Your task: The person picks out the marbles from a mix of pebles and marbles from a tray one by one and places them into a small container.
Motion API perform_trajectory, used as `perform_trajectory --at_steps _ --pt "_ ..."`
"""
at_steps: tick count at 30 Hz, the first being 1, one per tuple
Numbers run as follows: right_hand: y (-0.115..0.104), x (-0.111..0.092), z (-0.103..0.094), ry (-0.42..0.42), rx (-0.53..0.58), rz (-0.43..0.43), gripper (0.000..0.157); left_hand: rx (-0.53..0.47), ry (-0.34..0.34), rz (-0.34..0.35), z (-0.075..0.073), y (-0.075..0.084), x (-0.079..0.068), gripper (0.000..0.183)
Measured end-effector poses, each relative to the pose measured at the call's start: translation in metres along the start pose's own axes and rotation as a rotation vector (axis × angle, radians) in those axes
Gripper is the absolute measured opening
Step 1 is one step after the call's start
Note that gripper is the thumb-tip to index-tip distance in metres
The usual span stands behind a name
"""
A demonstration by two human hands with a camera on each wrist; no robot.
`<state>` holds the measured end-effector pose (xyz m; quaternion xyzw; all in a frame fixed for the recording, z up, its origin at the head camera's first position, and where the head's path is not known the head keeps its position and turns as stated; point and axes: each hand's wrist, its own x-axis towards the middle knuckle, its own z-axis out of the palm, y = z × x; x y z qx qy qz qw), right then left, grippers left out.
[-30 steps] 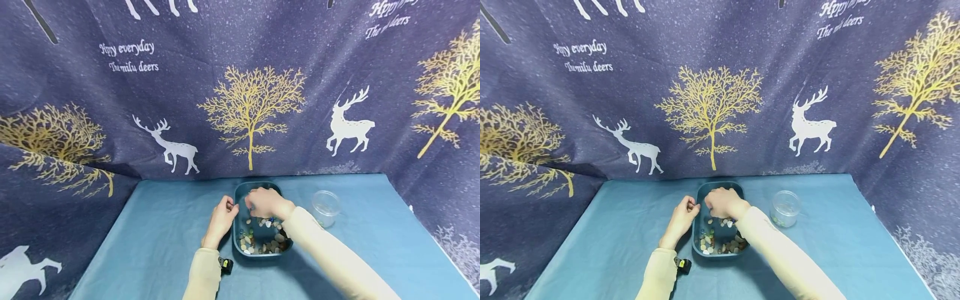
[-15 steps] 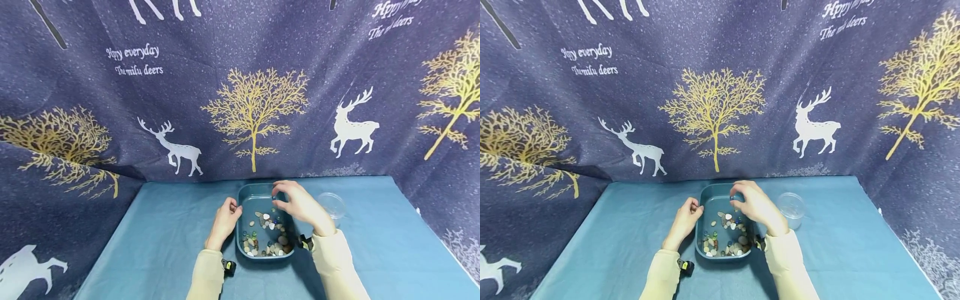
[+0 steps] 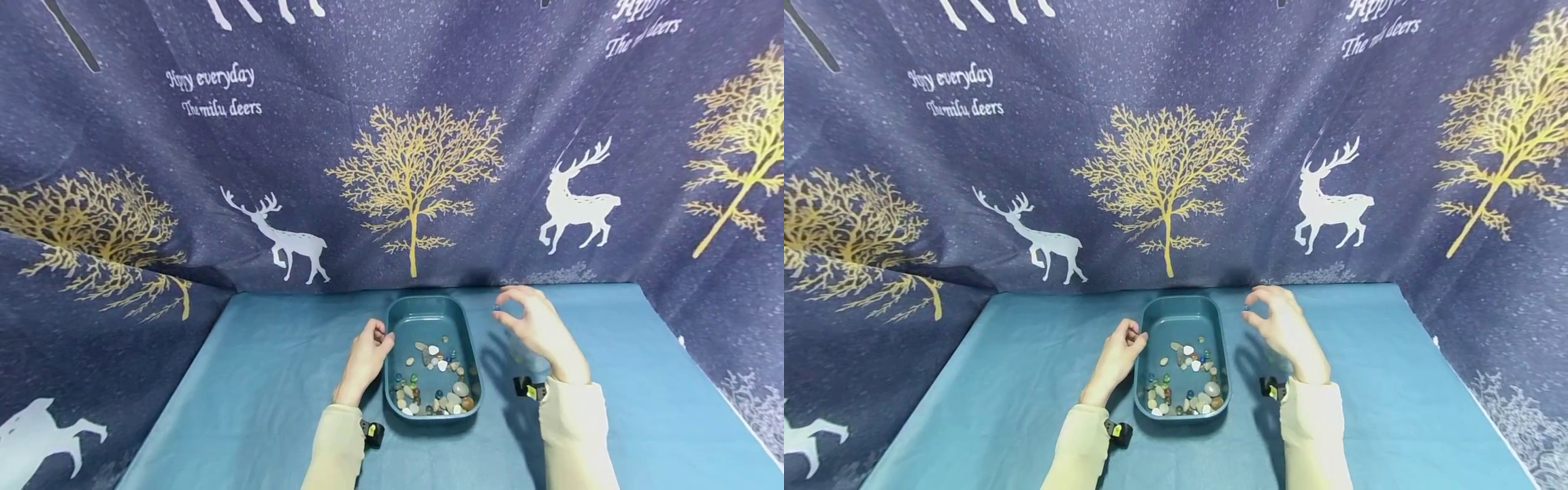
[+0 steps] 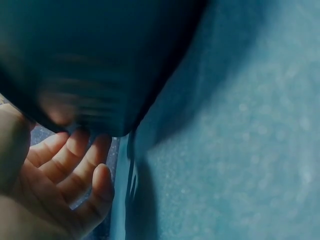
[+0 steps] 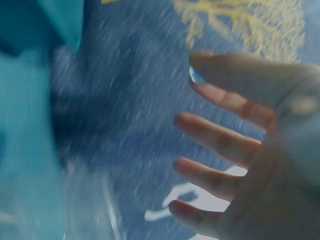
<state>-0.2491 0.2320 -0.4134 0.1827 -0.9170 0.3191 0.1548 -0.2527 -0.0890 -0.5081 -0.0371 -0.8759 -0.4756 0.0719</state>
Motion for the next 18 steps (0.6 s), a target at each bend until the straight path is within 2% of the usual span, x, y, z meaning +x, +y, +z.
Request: perform_trajectory --at_steps 7,18 --pt "0.024 -0.008 -0.01 0.062 -0.01 0.072 0.014 -0.003 0.004 0.003 -0.001 0.0 0.001 0.014" --pt "0.051 -0.02 -0.016 -0.006 -0.053 0.169 0.013 0.001 0.005 0.008 0.0 0.001 0.0 0.014"
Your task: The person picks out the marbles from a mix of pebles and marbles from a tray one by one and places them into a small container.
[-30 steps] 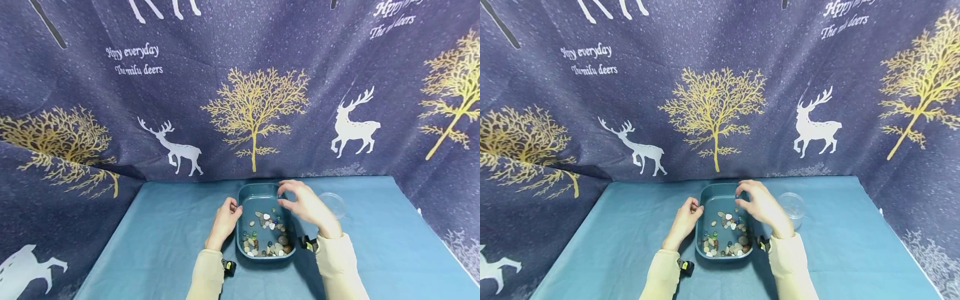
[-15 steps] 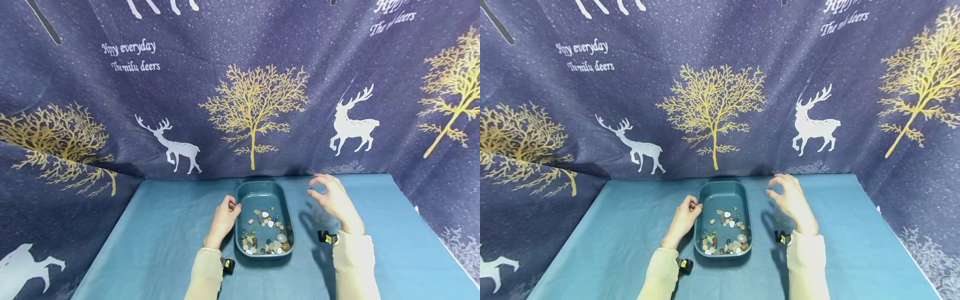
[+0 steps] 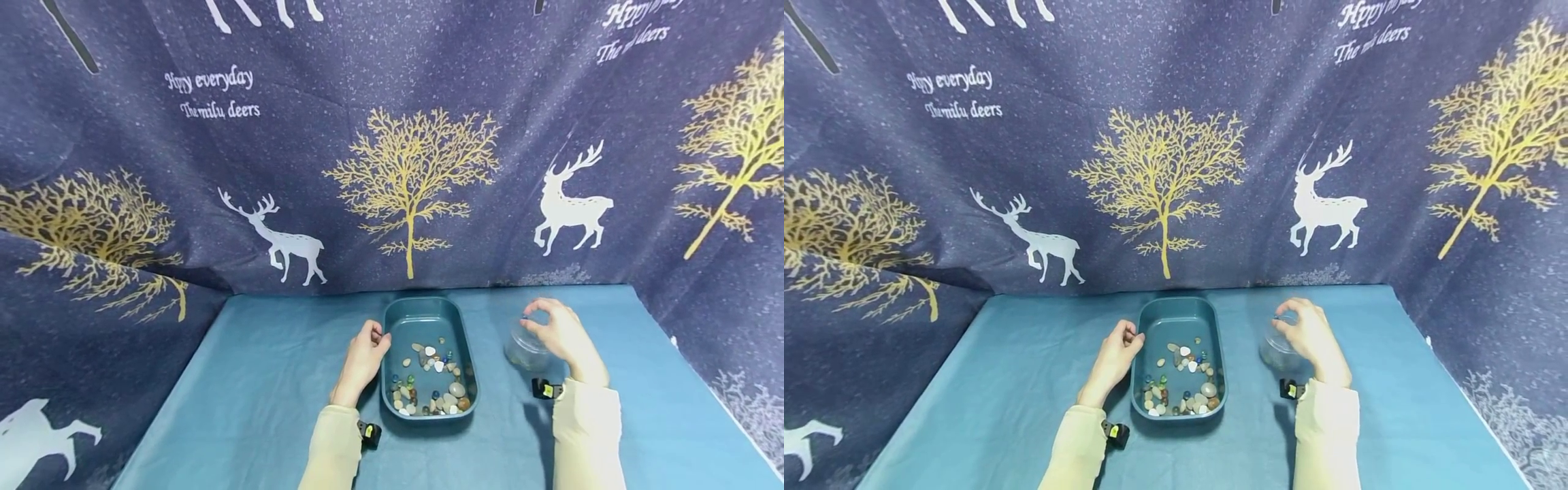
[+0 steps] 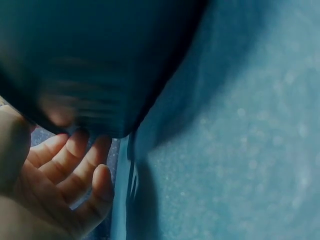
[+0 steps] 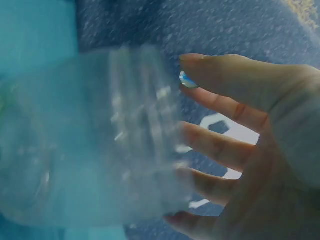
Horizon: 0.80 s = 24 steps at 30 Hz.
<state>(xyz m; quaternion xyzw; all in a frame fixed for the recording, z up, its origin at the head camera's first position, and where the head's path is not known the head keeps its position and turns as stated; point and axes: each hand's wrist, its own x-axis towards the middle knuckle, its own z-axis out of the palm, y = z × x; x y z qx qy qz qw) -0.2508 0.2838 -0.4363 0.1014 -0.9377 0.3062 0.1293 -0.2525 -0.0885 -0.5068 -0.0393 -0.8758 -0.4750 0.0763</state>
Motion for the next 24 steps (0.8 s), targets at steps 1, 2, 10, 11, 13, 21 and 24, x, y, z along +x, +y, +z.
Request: perform_trajectory --at_steps 1,2,10,11,13,21,24 --pt "0.002 -0.001 0.0 -0.011 -0.001 0.009 0.013 0.002 0.002 0.002 0.0 0.0 0.001 0.013" --pt "0.005 -0.001 0.001 -0.02 -0.005 0.015 0.013 0.003 0.002 0.005 0.0 0.0 0.001 0.013" --pt "0.019 -0.006 0.007 -0.145 -0.013 0.097 0.012 0.007 0.003 0.006 -0.001 -0.001 -0.001 0.014" --pt "0.019 -0.006 0.009 -0.161 -0.008 0.103 0.012 0.007 0.005 0.005 -0.001 -0.002 -0.001 0.014" --pt "0.02 -0.005 0.011 -0.178 -0.004 0.117 0.012 0.008 0.006 0.002 -0.002 -0.003 -0.002 0.014" --pt "0.017 0.002 0.013 -0.17 -0.028 0.144 0.013 0.012 0.016 -0.014 -0.002 -0.004 -0.004 0.014" --pt "0.017 0.003 0.012 -0.187 -0.046 0.154 0.014 0.02 0.01 0.008 0.0 -0.002 -0.004 0.014"
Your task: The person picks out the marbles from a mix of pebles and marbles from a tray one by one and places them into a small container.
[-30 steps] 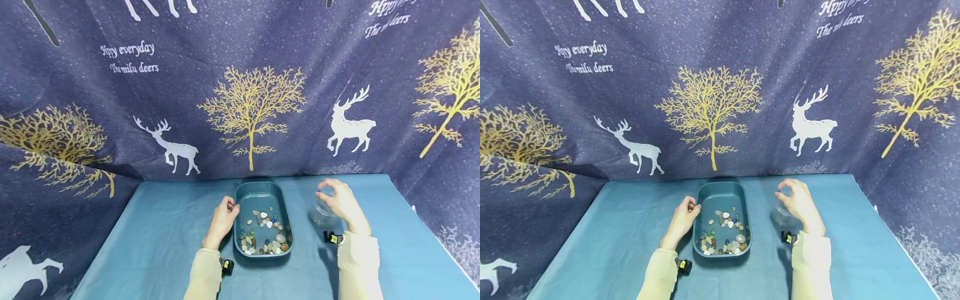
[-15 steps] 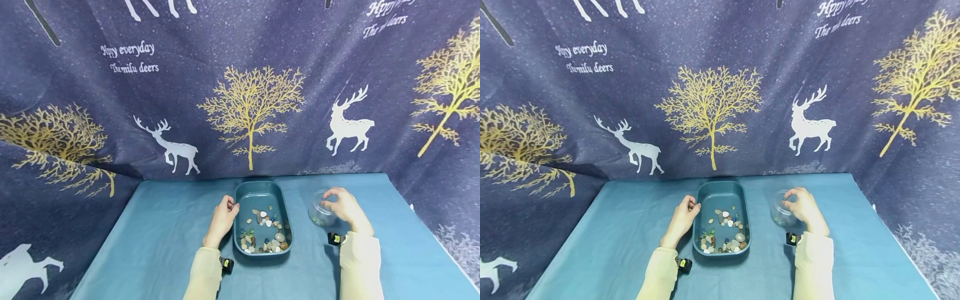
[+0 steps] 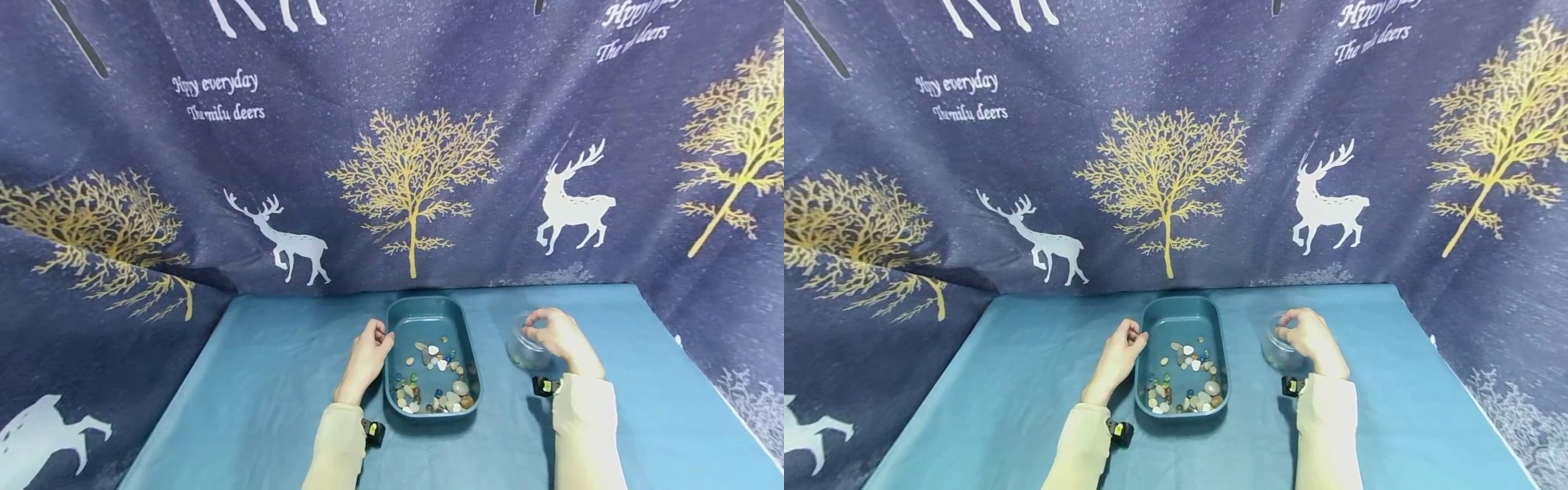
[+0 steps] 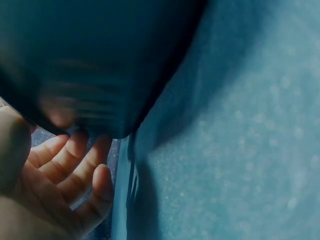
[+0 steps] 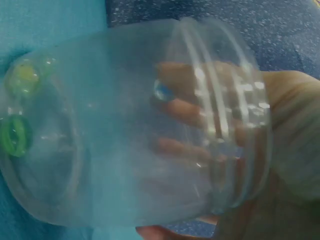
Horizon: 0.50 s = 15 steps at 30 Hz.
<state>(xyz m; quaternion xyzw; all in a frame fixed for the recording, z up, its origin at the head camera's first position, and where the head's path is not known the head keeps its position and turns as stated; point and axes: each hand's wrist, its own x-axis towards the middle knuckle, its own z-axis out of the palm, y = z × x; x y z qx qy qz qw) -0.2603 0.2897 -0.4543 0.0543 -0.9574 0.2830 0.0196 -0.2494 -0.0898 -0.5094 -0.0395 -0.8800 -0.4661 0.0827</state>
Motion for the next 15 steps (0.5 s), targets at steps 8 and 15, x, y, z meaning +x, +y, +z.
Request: perform_trajectory --at_steps 8,15 --pt "0.0015 -0.003 0.0002 -0.035 0.005 0.055 0.018 -0.028 -0.017 -0.002 -0.0006 0.0033 -0.0024 0.014" --pt "-0.0003 -0.0034 -0.0009 -0.046 0.01 0.091 0.02 -0.02 -0.008 -0.006 -0.0022 0.0039 -0.0018 0.014"
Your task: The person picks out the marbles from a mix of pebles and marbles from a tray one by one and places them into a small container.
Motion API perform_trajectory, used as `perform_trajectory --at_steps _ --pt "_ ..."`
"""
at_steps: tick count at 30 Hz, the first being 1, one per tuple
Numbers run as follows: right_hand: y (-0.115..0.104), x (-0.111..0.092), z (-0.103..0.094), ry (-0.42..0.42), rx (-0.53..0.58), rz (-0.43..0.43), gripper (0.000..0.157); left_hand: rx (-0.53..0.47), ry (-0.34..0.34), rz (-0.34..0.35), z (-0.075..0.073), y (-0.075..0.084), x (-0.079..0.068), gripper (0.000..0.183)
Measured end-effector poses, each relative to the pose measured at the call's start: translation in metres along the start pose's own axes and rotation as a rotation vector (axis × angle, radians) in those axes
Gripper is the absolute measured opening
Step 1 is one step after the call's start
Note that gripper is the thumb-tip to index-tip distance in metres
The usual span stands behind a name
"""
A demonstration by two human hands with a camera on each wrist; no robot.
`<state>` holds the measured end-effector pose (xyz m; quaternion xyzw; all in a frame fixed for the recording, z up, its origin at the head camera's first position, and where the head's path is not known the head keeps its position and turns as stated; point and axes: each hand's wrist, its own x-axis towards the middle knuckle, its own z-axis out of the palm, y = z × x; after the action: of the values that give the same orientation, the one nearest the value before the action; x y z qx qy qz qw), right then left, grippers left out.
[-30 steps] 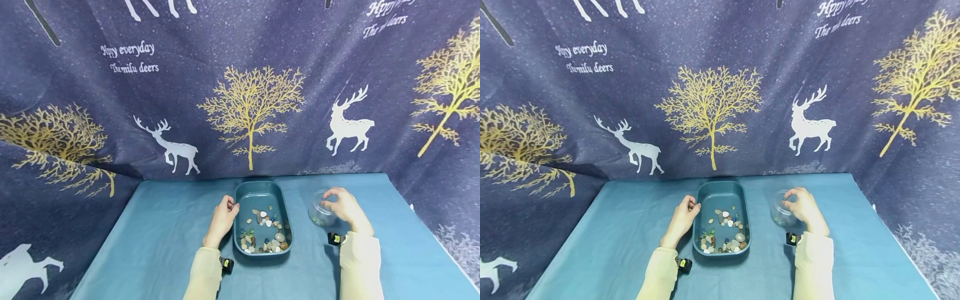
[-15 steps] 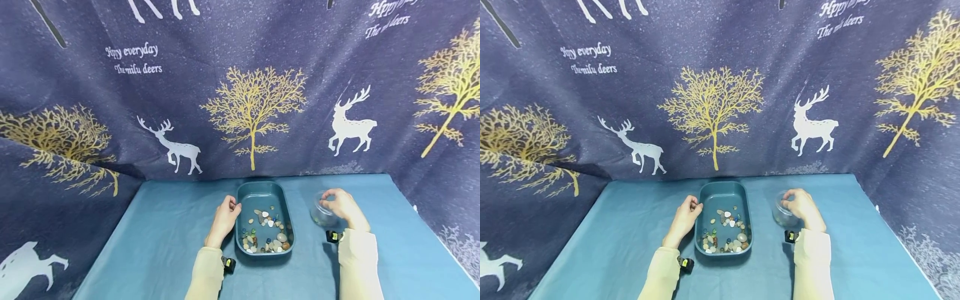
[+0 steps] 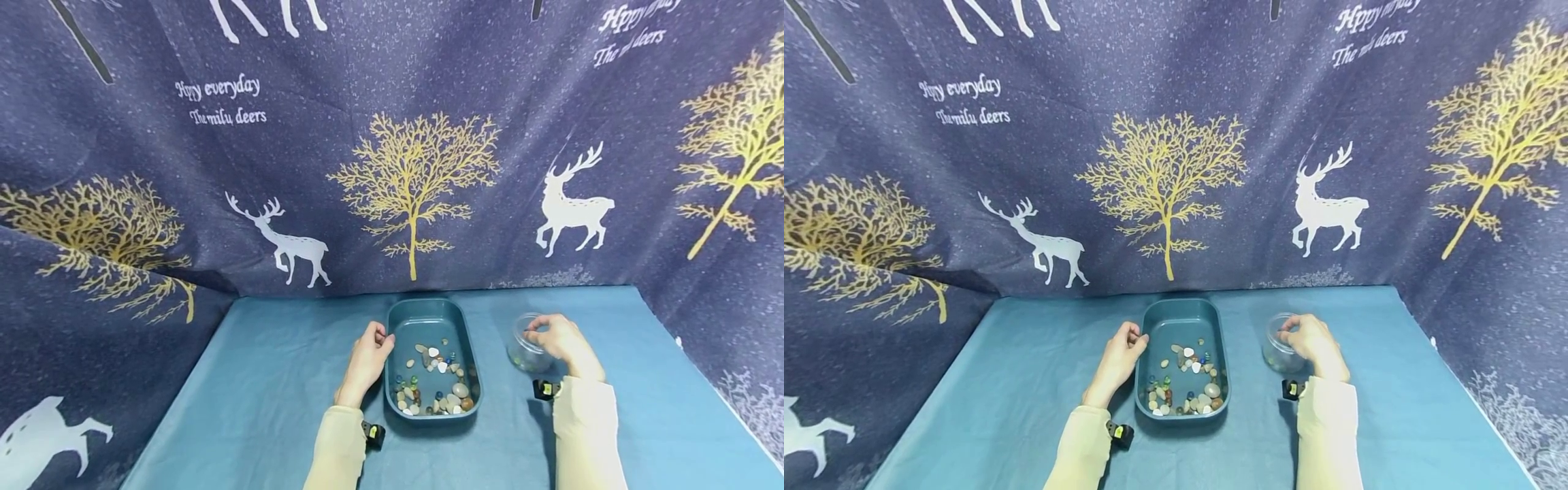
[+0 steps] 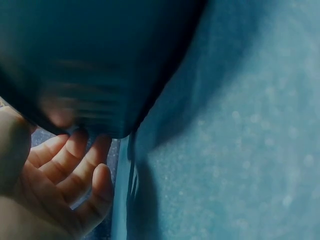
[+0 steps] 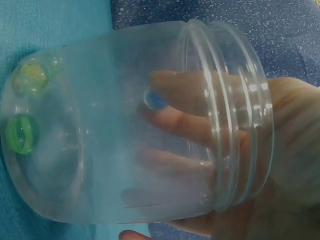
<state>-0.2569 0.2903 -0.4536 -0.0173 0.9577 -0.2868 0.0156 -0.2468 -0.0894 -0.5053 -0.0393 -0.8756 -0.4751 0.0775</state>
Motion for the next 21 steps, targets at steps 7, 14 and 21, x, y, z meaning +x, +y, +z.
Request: perform_trajectory --at_steps 7,14,21 --pt "-0.0015 0.0002 0.0042 -0.01 0.01 0.035 0.019 0.001 0.008 -0.003 -0.0015 -0.006 -0.0007 0.015" --pt "-0.004 0.0001 0.0036 -0.002 0.009 0.082 0.02 -0.016 -0.001 -0.006 -0.0012 -0.0062 -0.0006 0.016" --pt "-0.0018 -0.0019 -0.0007 -0.037 0.011 0.153 0.033 -0.01 -0.003 0.004 0.0016 -0.0026 0.0011 0.016"
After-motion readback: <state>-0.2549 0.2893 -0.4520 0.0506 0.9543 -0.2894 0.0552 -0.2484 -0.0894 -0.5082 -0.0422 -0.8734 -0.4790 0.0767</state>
